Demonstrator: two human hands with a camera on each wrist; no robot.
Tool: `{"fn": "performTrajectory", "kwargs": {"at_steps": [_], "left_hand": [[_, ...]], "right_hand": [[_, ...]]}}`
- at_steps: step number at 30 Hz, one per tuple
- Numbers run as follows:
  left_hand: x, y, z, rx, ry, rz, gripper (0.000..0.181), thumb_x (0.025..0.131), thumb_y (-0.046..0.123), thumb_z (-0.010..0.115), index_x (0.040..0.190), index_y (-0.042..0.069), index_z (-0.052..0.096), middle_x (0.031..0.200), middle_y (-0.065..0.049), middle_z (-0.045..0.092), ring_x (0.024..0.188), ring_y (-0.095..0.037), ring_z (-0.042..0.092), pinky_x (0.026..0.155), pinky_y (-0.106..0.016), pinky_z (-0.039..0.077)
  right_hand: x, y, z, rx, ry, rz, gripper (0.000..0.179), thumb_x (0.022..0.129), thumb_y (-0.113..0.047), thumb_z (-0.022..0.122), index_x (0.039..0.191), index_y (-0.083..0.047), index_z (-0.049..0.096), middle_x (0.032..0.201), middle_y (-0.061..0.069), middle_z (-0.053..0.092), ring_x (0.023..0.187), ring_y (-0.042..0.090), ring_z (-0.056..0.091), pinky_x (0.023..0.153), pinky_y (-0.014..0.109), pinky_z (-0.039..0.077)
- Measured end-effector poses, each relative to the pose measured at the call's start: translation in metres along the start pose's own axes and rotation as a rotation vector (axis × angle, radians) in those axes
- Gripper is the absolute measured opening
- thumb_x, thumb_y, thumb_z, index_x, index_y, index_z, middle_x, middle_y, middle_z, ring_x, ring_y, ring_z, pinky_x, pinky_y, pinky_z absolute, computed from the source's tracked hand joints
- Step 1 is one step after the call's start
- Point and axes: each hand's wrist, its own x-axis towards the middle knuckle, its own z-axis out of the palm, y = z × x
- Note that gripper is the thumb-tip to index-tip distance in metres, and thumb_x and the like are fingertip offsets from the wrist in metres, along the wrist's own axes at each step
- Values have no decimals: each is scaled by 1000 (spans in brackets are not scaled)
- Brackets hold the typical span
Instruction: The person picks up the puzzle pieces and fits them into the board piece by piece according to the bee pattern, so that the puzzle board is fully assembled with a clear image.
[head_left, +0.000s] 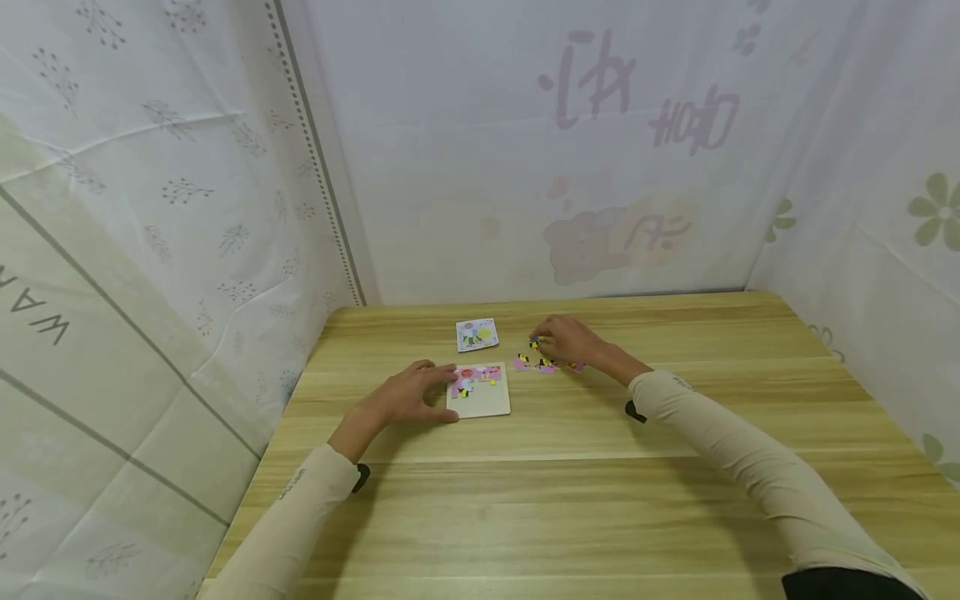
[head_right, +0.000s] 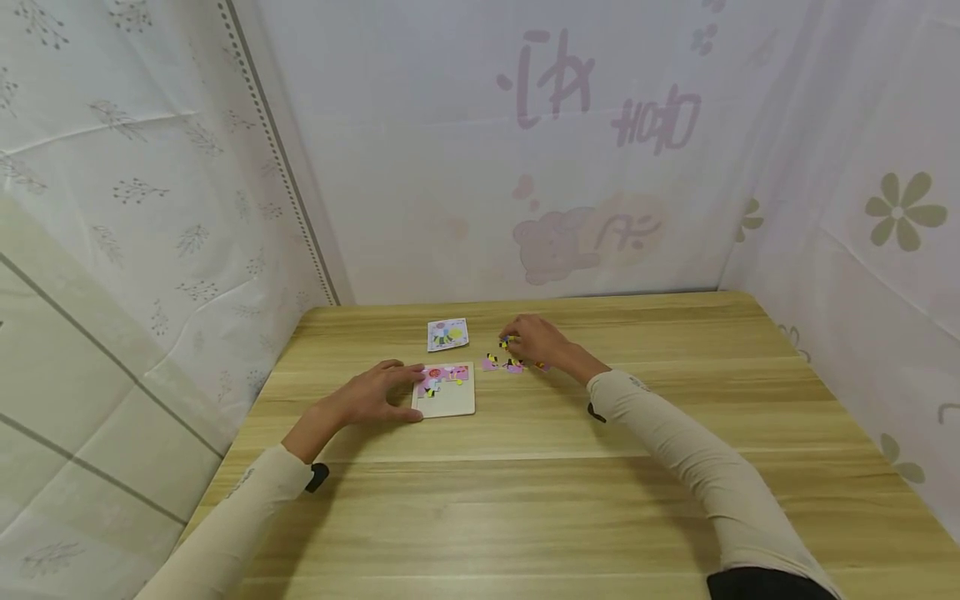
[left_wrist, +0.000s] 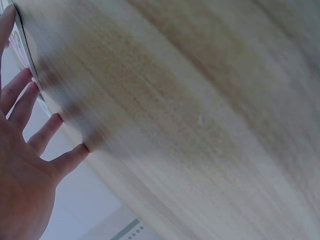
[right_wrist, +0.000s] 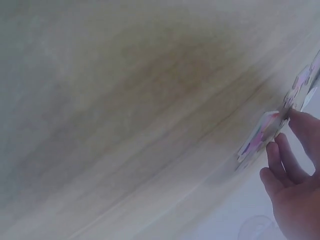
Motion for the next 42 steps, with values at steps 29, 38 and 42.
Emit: {"fn": "performTrajectory", "kwargs": {"at_steps": [29, 38, 42], "left_hand": [[0, 1, 0, -6, 3, -5, 83, 85, 63, 79, 152, 19, 56, 162, 1, 45, 148, -36, 37, 114, -63, 37], [0, 0, 0, -5, 0, -6, 83, 85, 63, 78, 152, 19, 55, 162, 0, 44, 149, -36, 37, 113, -64, 37], [0, 0, 0, -1, 2, -3, 83, 85, 63, 78, 152, 19, 55, 162, 1, 44, 148, -35, 38, 113, -64, 38]], "right_hand": [[-10, -4, -6, 8, 7, -118, 19, 101, -13, 70, 118, -11, 78, 121, 15, 68, 108, 28, 65, 86, 44, 57], [-13, -12, -7, 30, 43, -176, 16, 99, -10, 72, 113, -8, 79, 119, 17, 68, 107, 31, 65, 85, 45, 57], [-13, -16, -6, 38, 48, -194, 16, 97, -9, 73, 112, -6, 79, 117, 16, 69, 108, 30, 65, 86, 45, 57]]}}
